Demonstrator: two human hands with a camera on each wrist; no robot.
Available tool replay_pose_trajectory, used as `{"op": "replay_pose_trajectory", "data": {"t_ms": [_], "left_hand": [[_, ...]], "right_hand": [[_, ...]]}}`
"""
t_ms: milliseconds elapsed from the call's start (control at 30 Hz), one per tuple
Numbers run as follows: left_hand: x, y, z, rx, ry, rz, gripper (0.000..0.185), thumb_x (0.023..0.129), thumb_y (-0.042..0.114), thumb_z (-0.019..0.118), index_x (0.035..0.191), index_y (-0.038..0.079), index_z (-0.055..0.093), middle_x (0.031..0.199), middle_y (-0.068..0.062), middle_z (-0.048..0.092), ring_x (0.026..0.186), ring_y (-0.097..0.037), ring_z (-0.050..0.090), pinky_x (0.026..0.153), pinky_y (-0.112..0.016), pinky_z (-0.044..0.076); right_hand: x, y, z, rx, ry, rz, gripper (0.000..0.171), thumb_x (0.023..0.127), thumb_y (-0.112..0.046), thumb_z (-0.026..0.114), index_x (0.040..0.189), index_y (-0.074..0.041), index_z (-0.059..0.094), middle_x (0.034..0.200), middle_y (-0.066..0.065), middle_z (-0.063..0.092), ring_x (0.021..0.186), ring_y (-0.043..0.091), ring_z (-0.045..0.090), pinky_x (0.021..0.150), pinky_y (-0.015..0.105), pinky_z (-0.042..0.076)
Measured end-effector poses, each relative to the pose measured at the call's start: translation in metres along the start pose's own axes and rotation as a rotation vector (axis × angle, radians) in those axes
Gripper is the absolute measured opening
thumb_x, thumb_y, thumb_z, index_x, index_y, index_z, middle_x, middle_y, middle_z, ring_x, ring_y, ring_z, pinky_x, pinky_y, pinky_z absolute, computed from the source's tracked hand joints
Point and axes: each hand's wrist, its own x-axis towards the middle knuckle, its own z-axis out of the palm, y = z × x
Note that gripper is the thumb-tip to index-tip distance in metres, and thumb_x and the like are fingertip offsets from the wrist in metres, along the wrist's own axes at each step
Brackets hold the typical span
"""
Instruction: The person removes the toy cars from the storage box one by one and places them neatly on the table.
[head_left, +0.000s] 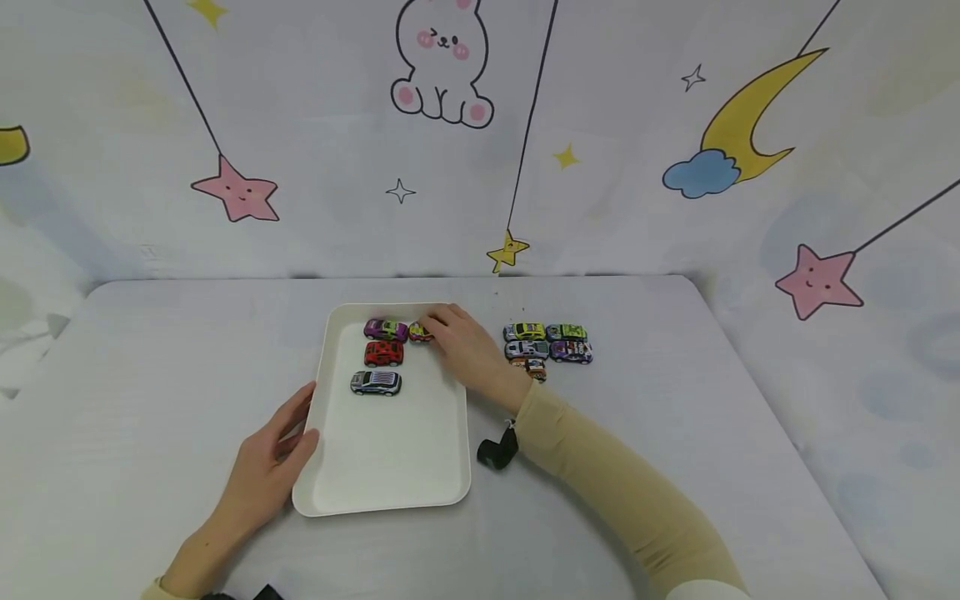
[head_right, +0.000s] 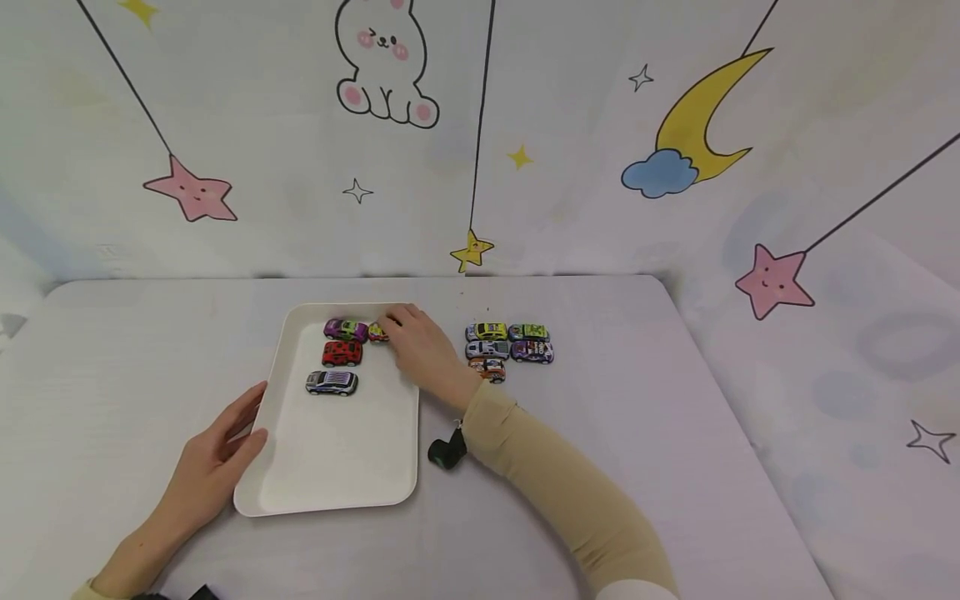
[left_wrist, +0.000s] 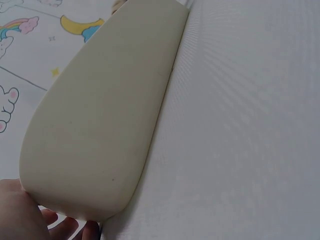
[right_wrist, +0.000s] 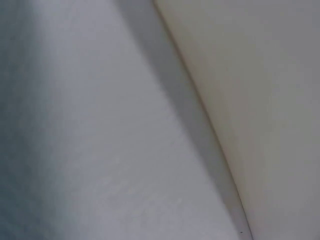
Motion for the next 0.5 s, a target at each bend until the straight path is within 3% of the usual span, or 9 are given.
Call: {"op": "replay_pose_trajectory", "data": {"t_ms": [267,500], "left_hand": [[0.000,-0.001,0.001,-0.010,0.002,0.011,0.058,0.099,0.005,0.058,0.154,0.014,0.040,0.146,-0.022,0.052,0.124,0.017,0.044,0.090,-0.001,0.043],[0.000,-0.001,0.001,-0.010,-0.001,0.011,0.058,0.099,0.006,0.058,0.154,0.014,0.040,0.147,-0.021,0.051,0.124,0.016,0.044,0.089,-0.001,0.043]], "right_hand": [[-0.004,0.008,-0.002,0.022,0.125,-0.101,0.033,0.099,-0.002,0.059,0.131,-0.003,0.063,0.126,0.011,0.063,0.117,0.025,0.058,0.105,0.034,0.049],[-0.013,0.012,-0.008,0.163,0.200,-0.128,0.033,0.096,0.001,0.063,0.129,-0.002,0.064,0.126,0.011,0.064,0.117,0.024,0.058,0.100,0.032,0.052]]}}
